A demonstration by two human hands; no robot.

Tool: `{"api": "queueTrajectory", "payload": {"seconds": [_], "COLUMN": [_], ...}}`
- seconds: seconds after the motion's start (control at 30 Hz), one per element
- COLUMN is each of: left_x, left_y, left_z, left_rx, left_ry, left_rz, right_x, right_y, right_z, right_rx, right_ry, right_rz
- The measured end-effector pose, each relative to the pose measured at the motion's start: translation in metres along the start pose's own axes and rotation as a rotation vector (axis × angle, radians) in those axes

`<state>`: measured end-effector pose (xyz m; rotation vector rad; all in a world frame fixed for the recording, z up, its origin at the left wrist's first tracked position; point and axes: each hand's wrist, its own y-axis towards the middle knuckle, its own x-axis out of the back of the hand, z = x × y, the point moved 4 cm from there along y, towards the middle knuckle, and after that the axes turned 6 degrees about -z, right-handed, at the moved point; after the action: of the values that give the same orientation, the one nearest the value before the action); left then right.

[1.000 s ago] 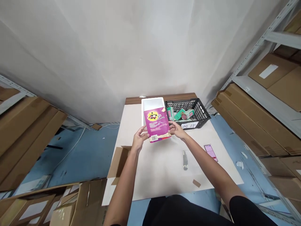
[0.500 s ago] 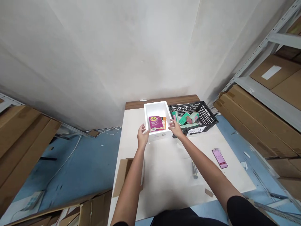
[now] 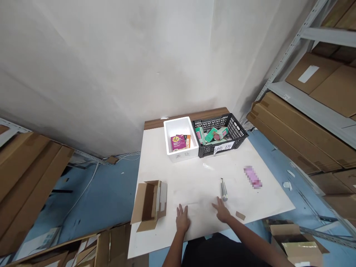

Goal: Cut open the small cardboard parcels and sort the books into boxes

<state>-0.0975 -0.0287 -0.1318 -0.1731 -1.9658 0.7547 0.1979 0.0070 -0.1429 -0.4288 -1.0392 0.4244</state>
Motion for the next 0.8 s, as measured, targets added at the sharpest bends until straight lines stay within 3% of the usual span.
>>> {"api": "queueTrajectory", "payload": {"seconds": [0.1, 0.2, 0.33, 0.5, 0.57, 0.63, 0.8], "left_x": [-0.016, -0.016, -0.017, -0.022, -0.012, 0.009, 0.084], "left_y": [-0.012, -0.016, -0.02, -0.028, -0.032, -0.036, -0.051], "left_z": [0.003, -0.005, -0.036, -0.106, -0.128, -0.137, -0.117], "left_rx": [0.003, 0.016, -0.011, -0.237, -0.353, -0.456, -0.672], "left_ry": [0.011, -0.085, -0.271, -0.718, -0.796, -0.81, -0.747], "left_rz": [0.037, 0.067, 0.003, -0.142, -0.173, -0.206, -0.281], "right_x": [-0.031, -0.036, -0.011, 0.033, 0.053, 0.073, 0.108], "right_y": [-0.018, -0.017, -0.002, 0.007, 0.003, -0.004, -0.026], "right_z": [-0.017, -0.019, 0.003, 0.076, 0.107, 0.133, 0.194], "right_rx": [0.032, 0.029, 0.064, 0.157, 0.202, 0.219, 0.239], "right_ry": [-0.023, -0.015, 0.192, 0.757, 0.952, 1.096, 1.27], "right_rz": [-0.034, -0.031, -0.038, -0.132, -0.198, -0.246, -0.307]}}
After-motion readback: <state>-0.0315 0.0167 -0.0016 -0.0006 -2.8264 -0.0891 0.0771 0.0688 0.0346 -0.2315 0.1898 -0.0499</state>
